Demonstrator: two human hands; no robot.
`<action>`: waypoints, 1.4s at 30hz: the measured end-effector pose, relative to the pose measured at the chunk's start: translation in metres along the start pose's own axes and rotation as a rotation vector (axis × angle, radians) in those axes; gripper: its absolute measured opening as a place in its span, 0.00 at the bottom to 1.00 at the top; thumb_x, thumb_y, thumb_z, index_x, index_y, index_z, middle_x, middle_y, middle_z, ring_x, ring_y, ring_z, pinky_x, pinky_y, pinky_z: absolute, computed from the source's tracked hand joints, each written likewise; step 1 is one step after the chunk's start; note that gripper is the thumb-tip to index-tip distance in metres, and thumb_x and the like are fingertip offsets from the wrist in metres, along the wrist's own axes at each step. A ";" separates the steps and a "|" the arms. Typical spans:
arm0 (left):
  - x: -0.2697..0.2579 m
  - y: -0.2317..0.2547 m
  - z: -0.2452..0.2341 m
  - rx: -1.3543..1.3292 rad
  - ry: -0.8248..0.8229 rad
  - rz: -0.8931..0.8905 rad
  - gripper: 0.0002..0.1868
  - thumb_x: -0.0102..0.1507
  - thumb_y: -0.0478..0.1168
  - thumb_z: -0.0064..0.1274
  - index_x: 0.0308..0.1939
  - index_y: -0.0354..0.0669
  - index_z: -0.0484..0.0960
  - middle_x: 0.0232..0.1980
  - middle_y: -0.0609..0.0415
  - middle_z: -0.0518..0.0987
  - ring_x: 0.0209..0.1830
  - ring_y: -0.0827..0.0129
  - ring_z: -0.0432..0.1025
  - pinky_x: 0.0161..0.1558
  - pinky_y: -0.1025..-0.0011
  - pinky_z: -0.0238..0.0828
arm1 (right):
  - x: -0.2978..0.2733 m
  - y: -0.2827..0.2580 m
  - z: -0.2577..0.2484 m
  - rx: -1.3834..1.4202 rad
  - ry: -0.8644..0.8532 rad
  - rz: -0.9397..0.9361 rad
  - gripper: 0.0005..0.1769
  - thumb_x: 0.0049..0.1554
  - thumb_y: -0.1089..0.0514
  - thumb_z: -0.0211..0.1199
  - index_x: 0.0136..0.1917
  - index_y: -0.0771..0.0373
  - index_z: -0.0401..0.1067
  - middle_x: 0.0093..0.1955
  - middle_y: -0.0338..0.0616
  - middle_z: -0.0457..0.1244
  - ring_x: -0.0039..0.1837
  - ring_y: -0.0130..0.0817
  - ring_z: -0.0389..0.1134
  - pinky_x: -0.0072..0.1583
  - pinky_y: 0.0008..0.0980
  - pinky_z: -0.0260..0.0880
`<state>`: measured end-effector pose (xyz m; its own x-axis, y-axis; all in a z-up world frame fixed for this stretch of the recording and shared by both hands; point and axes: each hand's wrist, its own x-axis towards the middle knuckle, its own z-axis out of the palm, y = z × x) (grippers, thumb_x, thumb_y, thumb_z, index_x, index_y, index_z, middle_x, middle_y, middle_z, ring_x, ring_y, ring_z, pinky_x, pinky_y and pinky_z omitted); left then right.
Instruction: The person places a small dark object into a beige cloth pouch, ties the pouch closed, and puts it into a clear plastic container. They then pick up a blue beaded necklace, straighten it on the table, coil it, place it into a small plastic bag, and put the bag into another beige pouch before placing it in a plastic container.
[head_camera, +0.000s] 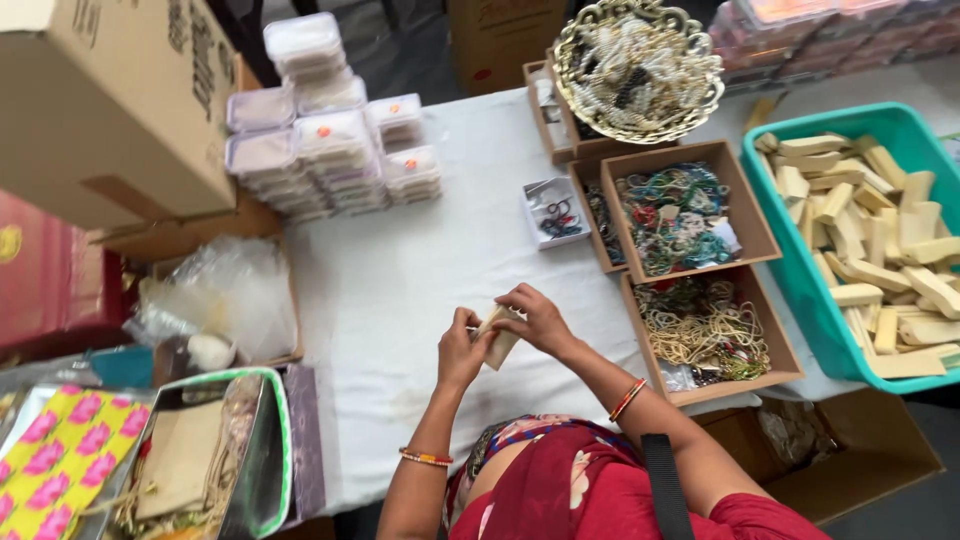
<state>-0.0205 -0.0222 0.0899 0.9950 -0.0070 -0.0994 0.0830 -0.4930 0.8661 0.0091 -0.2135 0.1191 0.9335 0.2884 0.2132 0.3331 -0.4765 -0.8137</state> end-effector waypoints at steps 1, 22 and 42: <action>-0.001 0.005 -0.002 0.002 -0.006 0.009 0.19 0.59 0.44 0.65 0.46 0.43 0.71 0.40 0.50 0.83 0.40 0.58 0.81 0.41 0.61 0.76 | -0.001 0.004 0.000 -0.003 0.010 0.001 0.21 0.49 0.58 0.75 0.55 0.64 0.75 0.46 0.46 0.65 0.47 0.37 0.71 0.50 0.34 0.74; 0.016 -0.002 -0.017 -0.071 -0.399 -0.091 0.16 0.52 0.44 0.68 0.40 0.43 0.88 0.39 0.50 0.87 0.39 0.67 0.82 0.41 0.67 0.79 | -0.016 0.047 0.012 0.189 -0.320 0.055 0.08 0.53 0.59 0.71 0.44 0.64 0.77 0.43 0.42 0.70 0.47 0.31 0.71 0.51 0.33 0.72; 0.022 -0.079 0.015 -0.449 -0.425 0.049 0.07 0.64 0.30 0.59 0.46 0.40 0.86 0.46 0.55 0.74 0.50 0.70 0.71 0.51 0.73 0.73 | 0.014 0.046 0.026 0.901 -0.108 0.709 0.15 0.49 0.63 0.72 0.46 0.56 0.69 0.39 0.41 0.69 0.42 0.32 0.71 0.46 0.30 0.71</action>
<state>-0.0058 0.0034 0.0120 0.8970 -0.4117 -0.1606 0.1448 -0.0696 0.9870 0.0339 -0.2097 0.0711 0.8419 0.2834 -0.4592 -0.5193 0.1940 -0.8323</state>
